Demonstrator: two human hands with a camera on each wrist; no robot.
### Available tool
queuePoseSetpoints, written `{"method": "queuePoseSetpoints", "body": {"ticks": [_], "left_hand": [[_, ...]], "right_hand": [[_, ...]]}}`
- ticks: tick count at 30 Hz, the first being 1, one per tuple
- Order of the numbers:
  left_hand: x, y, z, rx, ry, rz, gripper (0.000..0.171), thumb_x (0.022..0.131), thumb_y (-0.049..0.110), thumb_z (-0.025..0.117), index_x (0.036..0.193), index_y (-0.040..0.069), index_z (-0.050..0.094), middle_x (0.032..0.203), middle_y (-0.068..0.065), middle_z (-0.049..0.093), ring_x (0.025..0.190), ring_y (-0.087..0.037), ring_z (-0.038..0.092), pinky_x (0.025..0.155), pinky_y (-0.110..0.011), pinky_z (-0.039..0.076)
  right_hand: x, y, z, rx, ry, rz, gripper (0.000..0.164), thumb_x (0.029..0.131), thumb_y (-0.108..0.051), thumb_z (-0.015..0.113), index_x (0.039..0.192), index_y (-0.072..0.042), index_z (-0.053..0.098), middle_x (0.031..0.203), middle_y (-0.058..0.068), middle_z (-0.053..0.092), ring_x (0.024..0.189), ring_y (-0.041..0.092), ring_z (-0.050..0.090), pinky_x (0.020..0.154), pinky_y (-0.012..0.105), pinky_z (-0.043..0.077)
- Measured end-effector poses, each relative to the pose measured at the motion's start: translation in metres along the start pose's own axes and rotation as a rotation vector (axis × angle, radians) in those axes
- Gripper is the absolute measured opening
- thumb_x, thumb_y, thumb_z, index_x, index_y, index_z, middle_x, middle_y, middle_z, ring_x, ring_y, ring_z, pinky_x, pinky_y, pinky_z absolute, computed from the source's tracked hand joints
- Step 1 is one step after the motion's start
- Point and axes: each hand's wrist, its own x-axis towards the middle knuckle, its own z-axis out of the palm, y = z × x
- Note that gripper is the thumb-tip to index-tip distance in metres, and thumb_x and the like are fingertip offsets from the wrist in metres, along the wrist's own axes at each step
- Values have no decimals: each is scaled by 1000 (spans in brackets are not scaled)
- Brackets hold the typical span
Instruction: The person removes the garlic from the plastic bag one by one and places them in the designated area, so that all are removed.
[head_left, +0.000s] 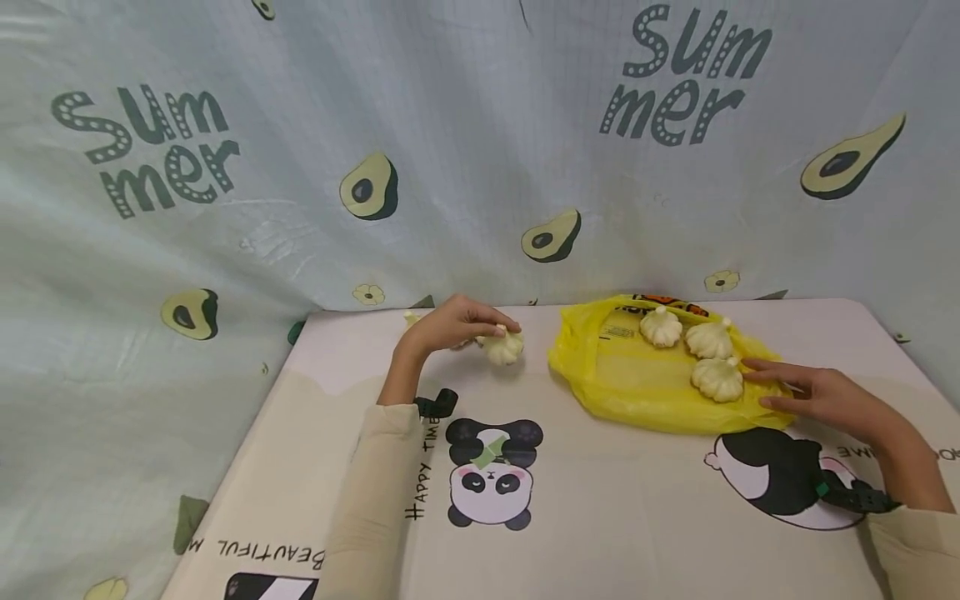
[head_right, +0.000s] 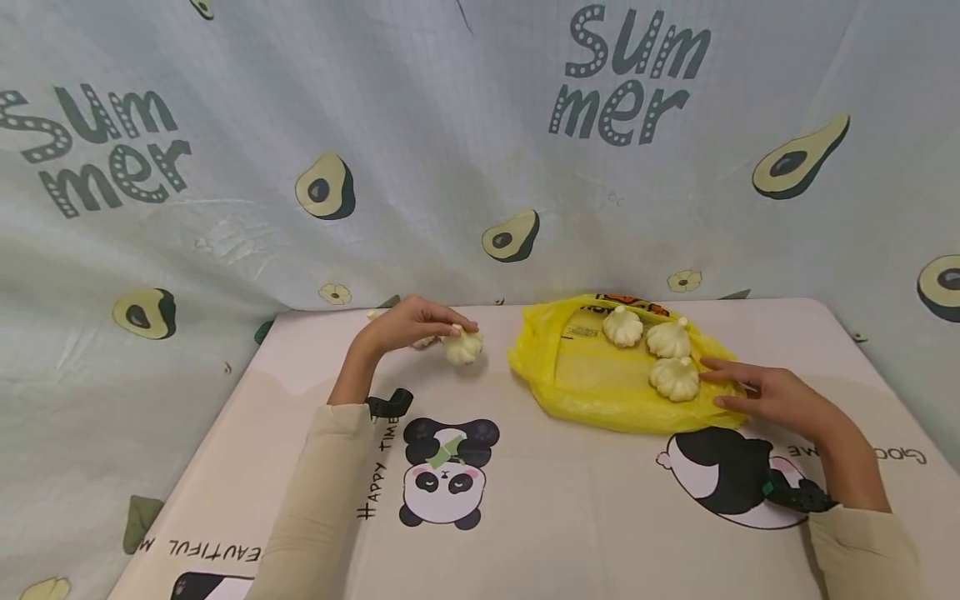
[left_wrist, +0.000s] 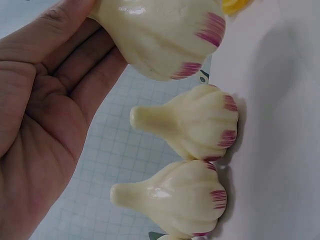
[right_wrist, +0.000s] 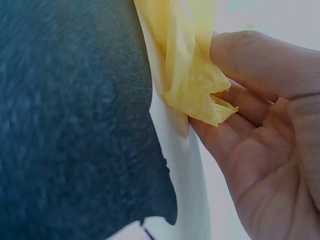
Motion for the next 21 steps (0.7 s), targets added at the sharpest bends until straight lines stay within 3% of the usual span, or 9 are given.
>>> {"method": "queuePoseSetpoints", "body": {"ticks": [1,5,6,8,11,13,16,21], "left_hand": [[0,-1,0,0,-1,-5,22,98,15,69,118,13,78,115,4,76,92,-14,61,71,-24,45],[-2,-4,-2,5,-4,-11,21,99,16,69,117,14,79,114,4,76,73,-12,55,60,-24,40],[-3,-5,-3,7,-3,-10,21,99,16,69,117,14,79,114,4,76,74,-11,56,61,-23,42],[-7,-8,-4,16,-1,-5,21,99,16,68,117,13,79,114,3,76,70,-11,52,59,-23,40],[-12,-10,-5,40,9,1,22,98,15,69,117,13,79,115,3,76,83,-13,57,66,-23,41],[-17,-12,-6,65,18,-1,22,98,16,69,117,14,79,115,3,76,82,-16,57,64,-25,40],[-26,-13,-7,100,37,-15,22,98,17,69,118,15,79,116,3,75,95,-13,62,71,-24,45],[-44,-15,-15,116,61,-38,22,98,17,69,117,14,79,116,4,75,117,-12,64,93,-28,51]], "right_hand": [[-1,0,1,1,3,0,50,97,-36,70,138,-8,63,156,15,44,137,57,35,99,73,38],[-1,2,1,-73,29,-6,49,96,-39,71,137,-13,66,151,-5,47,135,46,44,98,37,49],[0,2,0,-90,33,-12,48,95,-39,72,136,-15,67,149,-6,47,134,44,46,95,29,49],[1,2,0,-115,31,-22,47,94,-40,73,134,-16,69,148,-5,50,132,42,48,90,24,49],[3,1,0,-137,19,-35,47,93,-37,74,133,-12,69,149,11,54,130,48,49,95,44,51],[5,0,-1,-149,11,-56,48,93,-34,75,133,-8,68,146,21,54,127,53,50,93,59,50],[8,-1,-4,-202,18,-98,47,92,-31,76,131,-5,69,143,28,54,123,51,55,89,59,52],[14,-2,-7,-290,26,-133,46,91,-32,78,128,-5,70,140,26,58,117,44,62,83,47,57]]}}
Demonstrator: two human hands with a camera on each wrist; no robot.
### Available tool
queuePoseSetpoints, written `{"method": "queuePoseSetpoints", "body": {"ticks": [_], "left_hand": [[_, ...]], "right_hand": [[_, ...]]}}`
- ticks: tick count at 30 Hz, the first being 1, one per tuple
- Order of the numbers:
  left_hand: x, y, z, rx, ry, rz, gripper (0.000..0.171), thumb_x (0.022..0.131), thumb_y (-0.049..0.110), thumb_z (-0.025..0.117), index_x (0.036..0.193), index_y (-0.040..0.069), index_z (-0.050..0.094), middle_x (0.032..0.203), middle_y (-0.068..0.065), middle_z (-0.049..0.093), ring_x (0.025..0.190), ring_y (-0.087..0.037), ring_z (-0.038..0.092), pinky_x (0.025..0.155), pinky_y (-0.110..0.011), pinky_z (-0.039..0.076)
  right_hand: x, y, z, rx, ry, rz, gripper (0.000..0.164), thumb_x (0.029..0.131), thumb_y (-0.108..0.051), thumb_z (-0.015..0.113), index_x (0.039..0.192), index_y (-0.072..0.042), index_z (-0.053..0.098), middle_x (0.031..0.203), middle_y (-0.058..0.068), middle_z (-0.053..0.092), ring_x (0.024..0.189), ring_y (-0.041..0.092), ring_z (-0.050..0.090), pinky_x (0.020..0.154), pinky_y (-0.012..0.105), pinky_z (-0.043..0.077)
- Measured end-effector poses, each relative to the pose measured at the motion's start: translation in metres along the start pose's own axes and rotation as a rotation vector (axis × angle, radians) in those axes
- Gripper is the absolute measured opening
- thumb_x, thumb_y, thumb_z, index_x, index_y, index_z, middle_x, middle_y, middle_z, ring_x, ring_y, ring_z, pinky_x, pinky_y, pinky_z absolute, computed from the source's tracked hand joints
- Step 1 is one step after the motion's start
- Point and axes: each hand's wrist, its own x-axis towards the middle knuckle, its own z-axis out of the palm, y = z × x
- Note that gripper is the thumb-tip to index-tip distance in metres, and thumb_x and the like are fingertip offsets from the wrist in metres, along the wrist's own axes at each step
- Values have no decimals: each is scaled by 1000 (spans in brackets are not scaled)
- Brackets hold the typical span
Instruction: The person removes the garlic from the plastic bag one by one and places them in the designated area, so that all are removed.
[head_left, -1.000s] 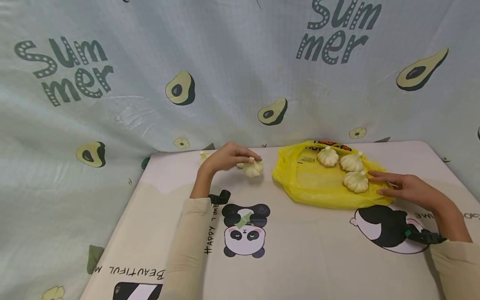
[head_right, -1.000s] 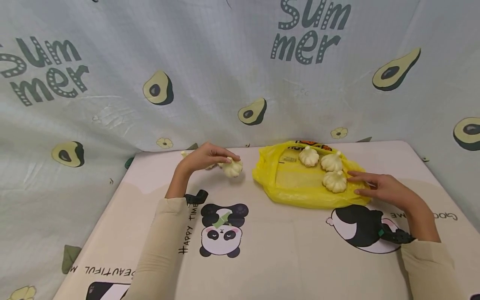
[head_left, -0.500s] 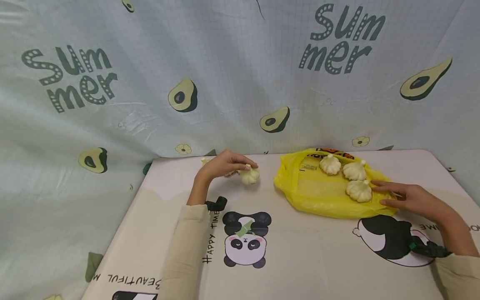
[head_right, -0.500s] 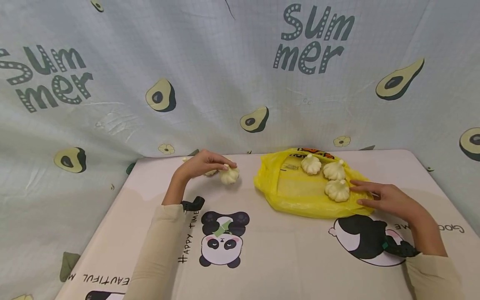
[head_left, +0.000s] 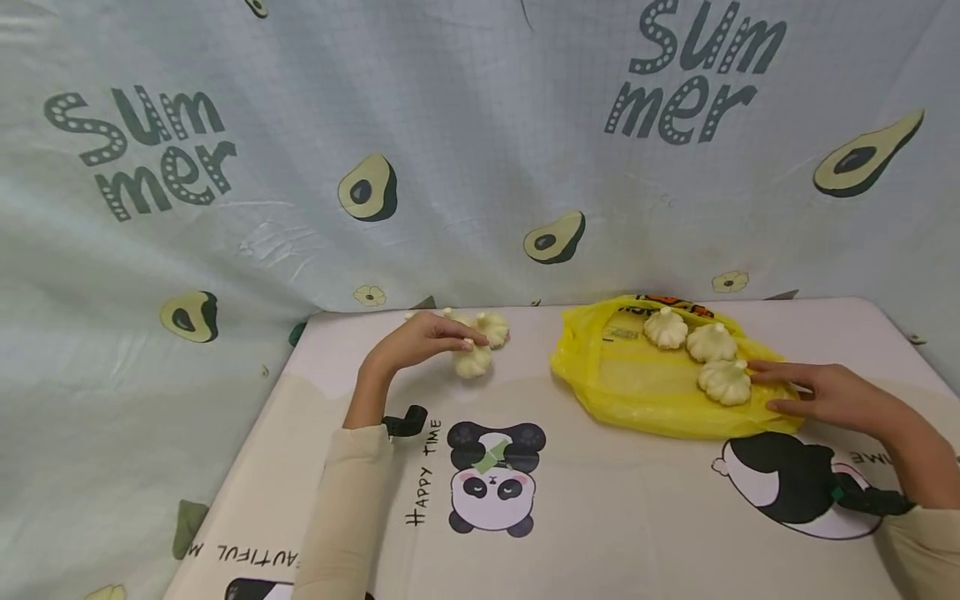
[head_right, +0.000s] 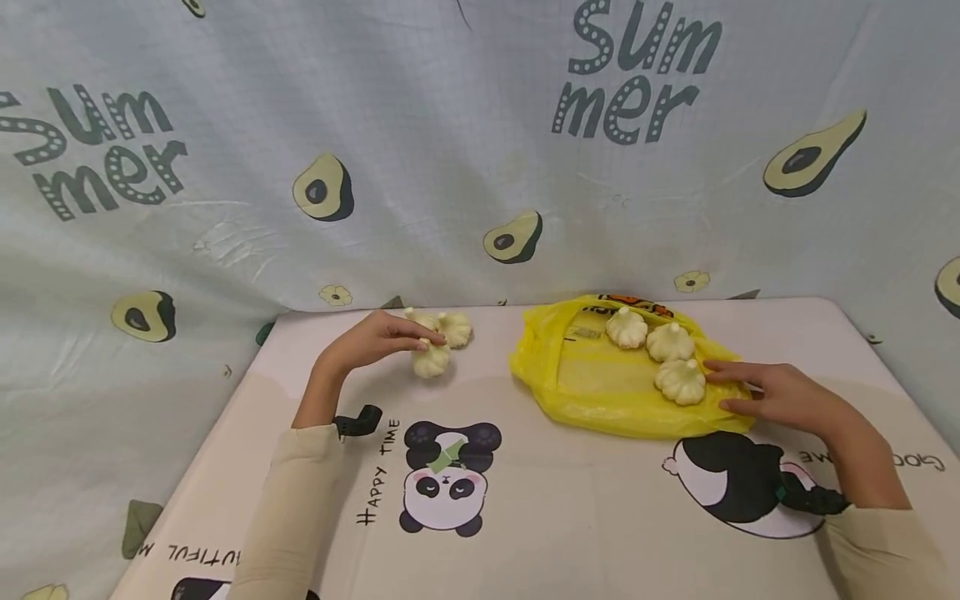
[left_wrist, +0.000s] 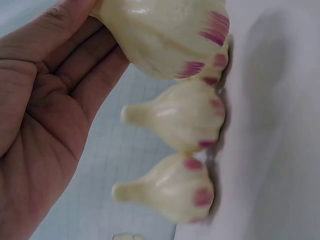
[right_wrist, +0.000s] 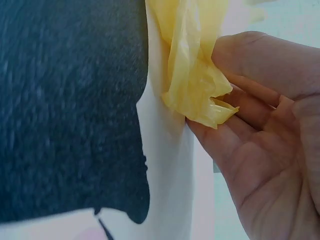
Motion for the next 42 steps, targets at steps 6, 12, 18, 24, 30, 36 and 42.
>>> {"method": "queuePoseSetpoints", "body": {"ticks": [6,12,18,24,30,36,42], "left_hand": [[-26,1,-17,4,55,-27,21,97,14,69,116,14,79,114,3,76,117,-14,66,96,-29,52],[-47,-2,-24,36,87,-67,21,98,15,68,116,15,79,115,2,76,115,-13,66,92,-26,52],[-54,-8,-24,25,116,-58,21,99,15,68,116,14,79,115,1,76,116,-15,66,92,-23,50],[-59,-12,-24,23,150,-68,22,99,15,68,117,11,79,115,-1,76,115,-17,67,91,-21,50],[-65,-20,-24,64,178,-103,23,99,16,68,119,12,78,117,-3,75,113,-17,67,90,-21,50],[-70,-24,-25,46,194,-142,24,99,15,67,120,11,77,120,-5,74,116,-19,66,92,-23,51],[-72,-26,-27,-6,187,-148,24,100,13,66,121,8,76,120,-6,74,119,-22,65,94,-21,50]], "right_hand": [[1,0,-3,10,-4,-1,46,91,-31,78,128,-6,70,140,25,58,118,44,60,84,45,56],[2,-1,-2,62,-38,14,48,92,-32,76,130,-4,69,143,28,54,124,54,53,93,65,49],[0,0,-1,59,-18,8,47,91,-30,77,129,-4,69,142,29,55,123,53,54,91,65,50],[-1,1,2,91,-28,10,48,92,-31,76,131,-4,68,143,29,54,125,55,51,92,67,48],[0,2,3,67,15,11,46,91,-33,77,130,-8,70,142,24,57,124,50,55,92,62,50],[2,1,3,98,-3,-5,47,92,-31,76,131,-5,69,143,28,54,125,54,53,92,66,48],[-1,1,3,104,-30,31,49,93,-31,75,132,-3,67,145,29,52,126,56,50,92,68,47]]}}
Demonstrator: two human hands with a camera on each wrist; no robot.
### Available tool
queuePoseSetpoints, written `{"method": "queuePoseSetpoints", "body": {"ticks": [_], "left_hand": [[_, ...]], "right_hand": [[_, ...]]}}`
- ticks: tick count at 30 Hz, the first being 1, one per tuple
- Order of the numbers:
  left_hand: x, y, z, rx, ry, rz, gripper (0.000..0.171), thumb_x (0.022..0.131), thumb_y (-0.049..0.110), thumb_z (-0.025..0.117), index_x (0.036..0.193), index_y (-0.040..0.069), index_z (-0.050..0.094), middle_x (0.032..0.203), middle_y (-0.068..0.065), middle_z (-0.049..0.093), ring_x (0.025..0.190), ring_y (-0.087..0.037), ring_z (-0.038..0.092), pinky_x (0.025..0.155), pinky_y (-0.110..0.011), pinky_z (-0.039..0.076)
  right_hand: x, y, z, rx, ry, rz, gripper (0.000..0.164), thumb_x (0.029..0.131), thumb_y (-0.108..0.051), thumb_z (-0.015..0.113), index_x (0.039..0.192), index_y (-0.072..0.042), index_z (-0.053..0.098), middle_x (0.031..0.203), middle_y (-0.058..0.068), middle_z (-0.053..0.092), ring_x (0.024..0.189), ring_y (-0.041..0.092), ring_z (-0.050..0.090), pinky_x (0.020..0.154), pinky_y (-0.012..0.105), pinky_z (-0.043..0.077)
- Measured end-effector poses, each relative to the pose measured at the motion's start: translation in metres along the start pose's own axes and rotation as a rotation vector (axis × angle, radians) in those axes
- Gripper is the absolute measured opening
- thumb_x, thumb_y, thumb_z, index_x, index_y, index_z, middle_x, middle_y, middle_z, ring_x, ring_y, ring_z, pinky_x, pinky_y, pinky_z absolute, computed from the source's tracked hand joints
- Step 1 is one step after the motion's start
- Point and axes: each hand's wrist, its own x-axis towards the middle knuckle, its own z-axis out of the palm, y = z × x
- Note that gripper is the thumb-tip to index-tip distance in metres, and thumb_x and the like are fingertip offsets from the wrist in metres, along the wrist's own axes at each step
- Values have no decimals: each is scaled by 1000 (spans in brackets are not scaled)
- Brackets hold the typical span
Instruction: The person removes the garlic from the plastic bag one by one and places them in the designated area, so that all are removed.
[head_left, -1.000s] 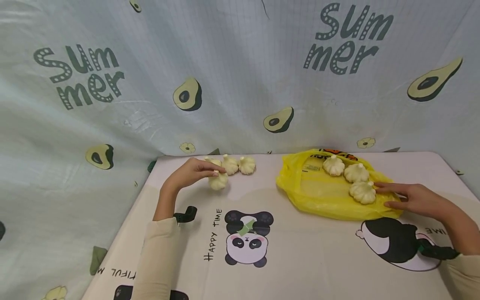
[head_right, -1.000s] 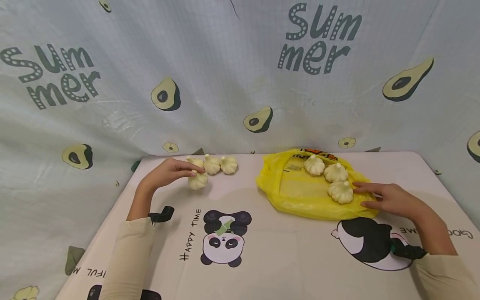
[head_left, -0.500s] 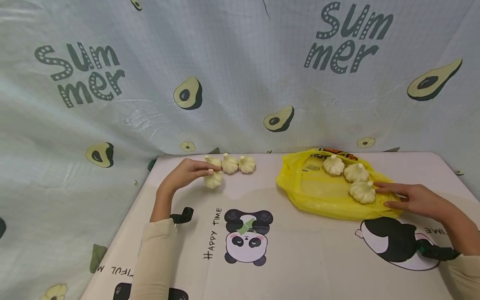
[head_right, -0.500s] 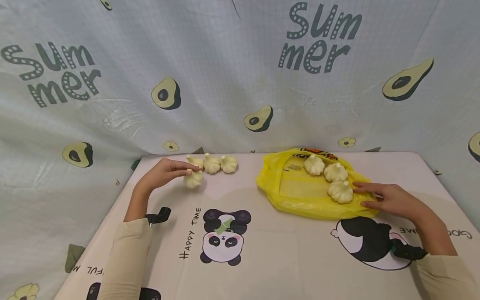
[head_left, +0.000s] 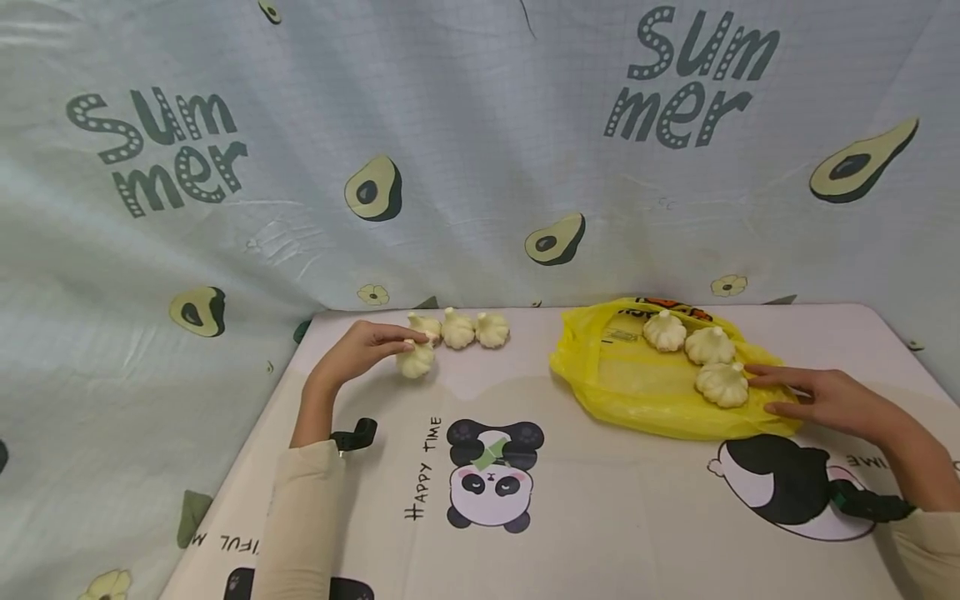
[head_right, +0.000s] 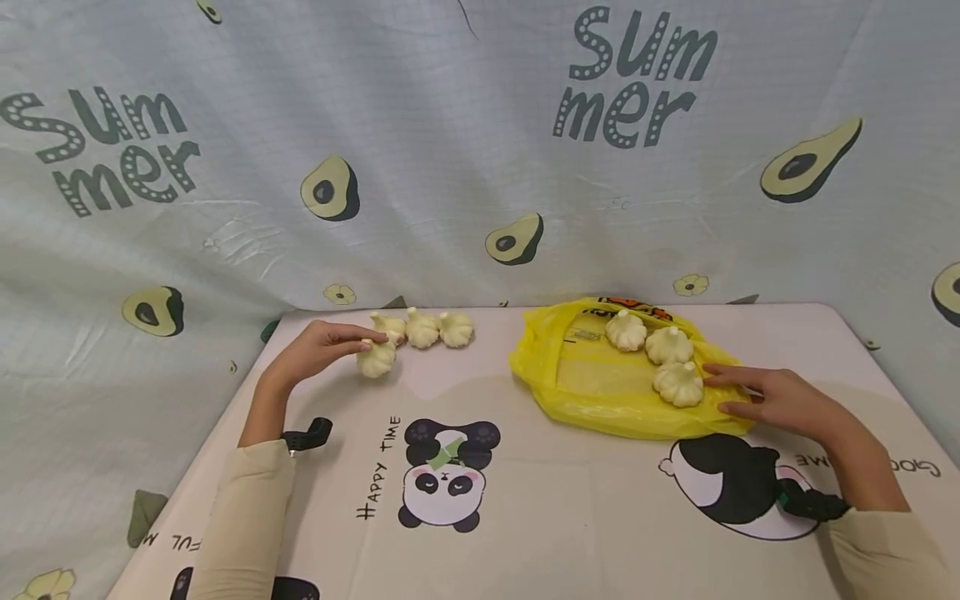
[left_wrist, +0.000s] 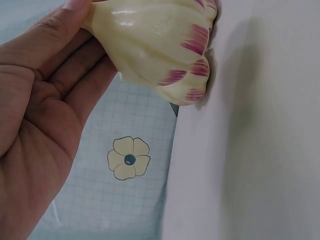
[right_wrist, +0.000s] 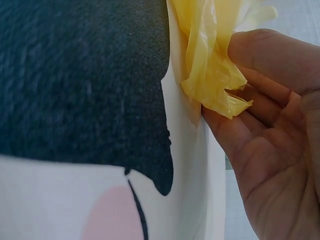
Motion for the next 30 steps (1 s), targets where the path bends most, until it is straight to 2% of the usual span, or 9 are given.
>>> {"method": "queuePoseSetpoints", "body": {"ticks": [7,13,18,23,30], "left_hand": [[-4,-4,-3,-13,12,-12,25,100,14,66,122,7,75,122,-7,73,123,-24,63,95,-17,47],[-5,-10,-5,-37,18,-43,24,99,15,67,121,8,76,122,-6,73,121,-15,62,95,-17,47],[-6,-17,-6,-37,22,-35,24,99,13,67,120,7,76,121,-7,74,120,-12,63,94,-16,48],[-4,-20,-5,-33,9,-31,23,99,15,67,120,9,77,120,-5,74,118,-11,64,93,-18,48],[-8,-20,-7,-31,-19,-69,23,100,19,67,120,13,77,120,-2,74,118,-9,62,94,-20,48]], "right_hand": [[-1,1,0,-6,18,-13,47,93,-30,76,132,-4,68,144,28,53,125,55,51,91,66,48],[-1,1,-1,7,16,-9,46,93,-29,76,131,-5,68,144,29,53,126,55,50,92,67,47],[0,-1,-1,9,15,2,48,93,-33,75,132,-6,68,145,28,52,127,55,49,93,67,47],[0,-1,-1,1,14,13,48,94,-35,74,132,-7,68,145,29,52,127,56,48,92,68,46],[1,-4,-1,55,-25,36,48,97,-35,70,134,-5,67,148,31,47,130,59,43,94,72,42]]}}
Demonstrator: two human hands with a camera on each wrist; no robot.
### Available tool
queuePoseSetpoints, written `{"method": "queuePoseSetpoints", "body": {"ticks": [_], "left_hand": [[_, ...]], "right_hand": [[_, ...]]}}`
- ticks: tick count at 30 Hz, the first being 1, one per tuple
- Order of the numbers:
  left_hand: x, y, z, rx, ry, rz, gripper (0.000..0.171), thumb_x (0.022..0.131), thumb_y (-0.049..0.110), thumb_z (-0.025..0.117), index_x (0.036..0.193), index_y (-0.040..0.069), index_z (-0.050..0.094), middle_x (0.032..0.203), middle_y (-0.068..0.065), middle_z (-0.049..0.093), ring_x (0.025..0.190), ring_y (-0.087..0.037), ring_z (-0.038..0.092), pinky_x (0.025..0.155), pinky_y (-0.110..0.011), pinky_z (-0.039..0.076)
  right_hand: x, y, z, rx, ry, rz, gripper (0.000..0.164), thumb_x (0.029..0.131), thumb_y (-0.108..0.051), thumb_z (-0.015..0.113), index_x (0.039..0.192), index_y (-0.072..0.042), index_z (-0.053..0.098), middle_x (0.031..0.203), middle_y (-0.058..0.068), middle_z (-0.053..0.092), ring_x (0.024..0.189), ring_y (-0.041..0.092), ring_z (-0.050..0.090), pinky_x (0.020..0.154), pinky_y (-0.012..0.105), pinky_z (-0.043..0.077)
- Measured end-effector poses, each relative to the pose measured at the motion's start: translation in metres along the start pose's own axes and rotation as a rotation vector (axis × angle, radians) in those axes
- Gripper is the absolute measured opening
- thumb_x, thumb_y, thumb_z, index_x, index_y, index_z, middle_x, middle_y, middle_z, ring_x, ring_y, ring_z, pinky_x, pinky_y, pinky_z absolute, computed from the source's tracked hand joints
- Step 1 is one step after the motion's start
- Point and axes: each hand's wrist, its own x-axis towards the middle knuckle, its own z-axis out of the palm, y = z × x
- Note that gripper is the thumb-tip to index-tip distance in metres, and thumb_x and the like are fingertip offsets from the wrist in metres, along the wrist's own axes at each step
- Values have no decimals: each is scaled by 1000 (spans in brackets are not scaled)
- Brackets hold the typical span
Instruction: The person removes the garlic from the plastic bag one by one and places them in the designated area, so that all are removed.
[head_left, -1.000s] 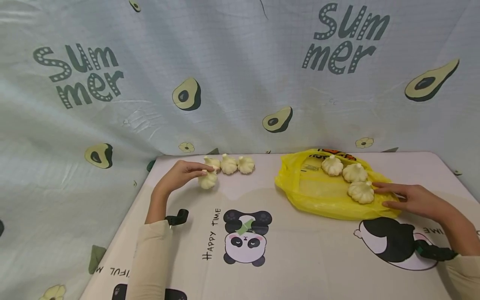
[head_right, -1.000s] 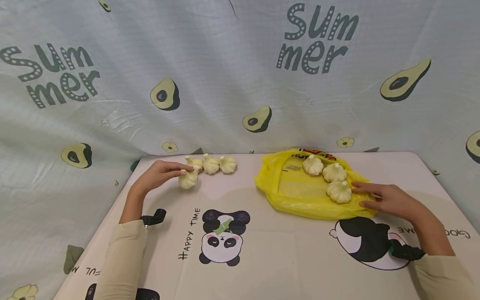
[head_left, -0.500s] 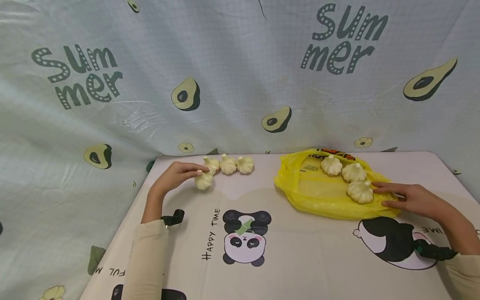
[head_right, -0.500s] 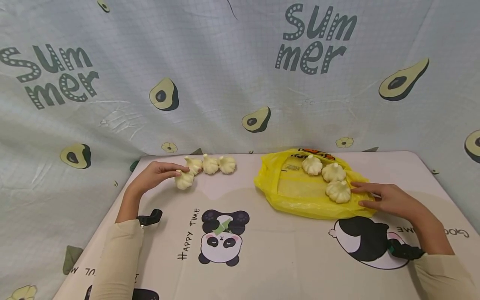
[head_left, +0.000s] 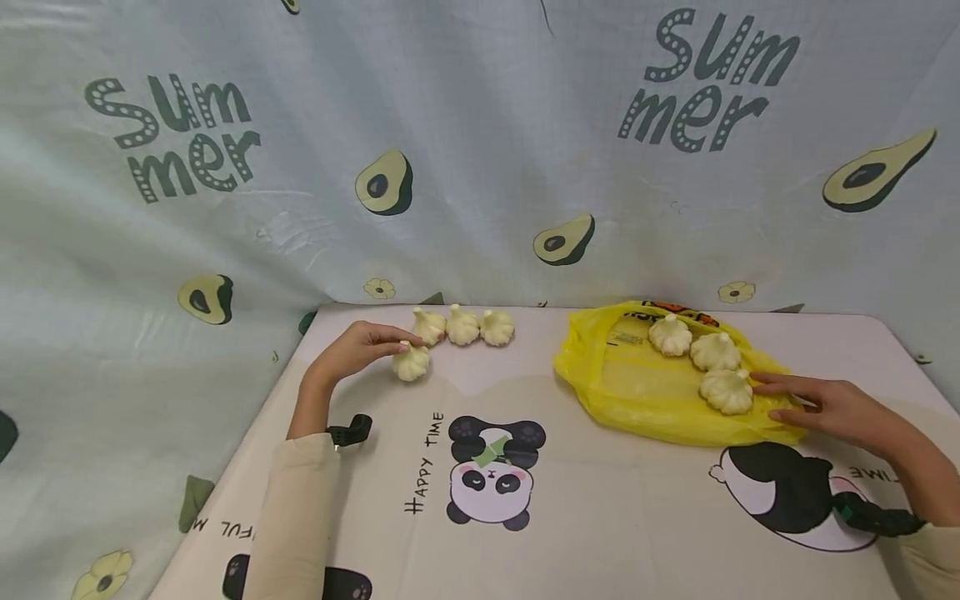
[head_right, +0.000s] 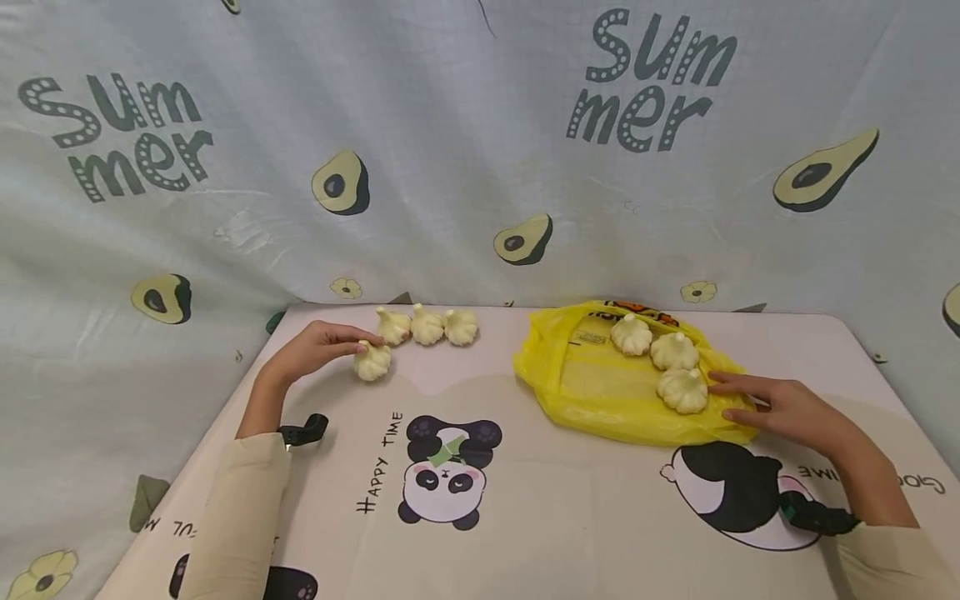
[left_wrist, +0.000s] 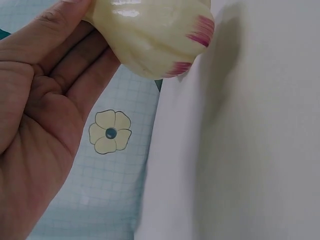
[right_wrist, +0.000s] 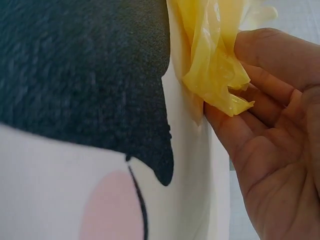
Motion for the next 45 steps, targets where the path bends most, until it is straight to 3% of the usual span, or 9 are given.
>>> {"method": "queuePoseSetpoints", "body": {"ticks": [7,13,16,23,28,31,35,42,45], "left_hand": [[0,-2,2,-13,-11,15,22,100,17,67,118,12,78,119,-3,74,118,-13,63,93,-18,48],[4,-3,10,-2,-13,23,22,100,15,67,117,9,78,119,-6,74,116,-13,64,91,-17,48],[8,-4,13,4,-16,30,22,100,16,67,117,8,78,119,-6,74,117,-16,64,91,-18,48],[10,-3,11,-14,-28,10,22,99,13,68,117,7,78,119,-8,74,117,-18,64,90,-18,48],[10,-3,13,-28,-26,28,21,98,13,69,116,8,78,117,-6,75,116,-12,64,90,-18,49],[10,-6,16,-26,-17,54,21,98,14,69,116,8,78,117,-5,75,116,-10,65,91,-20,50],[9,-9,16,-40,-16,59,21,99,14,68,117,9,78,118,-5,75,118,-13,65,94,-21,50],[8,-10,10,-74,11,-5,23,99,16,68,119,10,77,120,-4,74,123,-19,62,97,-24,48],[10,-10,7,-54,4,0,23,99,16,67,119,10,77,120,-5,74,122,-19,62,95,-24,49]], "right_hand": [[6,0,-14,47,-22,-5,47,101,-34,65,138,-7,64,148,28,49,132,59,40,97,67,43],[2,3,-17,98,35,29,48,100,-36,66,140,-10,62,136,-38,39,136,55,38,100,64,45],[-3,5,-15,135,54,44,49,101,-36,65,141,-9,61,122,-51,30,141,55,31,100,67,43],[-8,5,-10,153,112,17,45,101,-34,65,141,-14,62,130,-49,33,148,1,22,86,7,40],[-8,5,-8,174,109,14,45,102,-33,64,143,-13,60,132,-48,32,146,-5,17,103,36,47],[-7,6,-8,200,93,26,47,103,-32,62,144,-9,58,130,-50,30,155,24,13,101,73,36],[-6,4,-7,240,83,36,47,103,-29,62,143,-5,57,125,-52,30,152,46,10,98,79,30],[-4,5,-4,276,78,31,46,104,-28,62,143,-5,57,126,-51,32,154,41,7,101,79,26],[-3,5,-7,220,74,42,47,103,-33,62,142,-8,59,126,-50,32,154,37,14,110,61,37]]}}
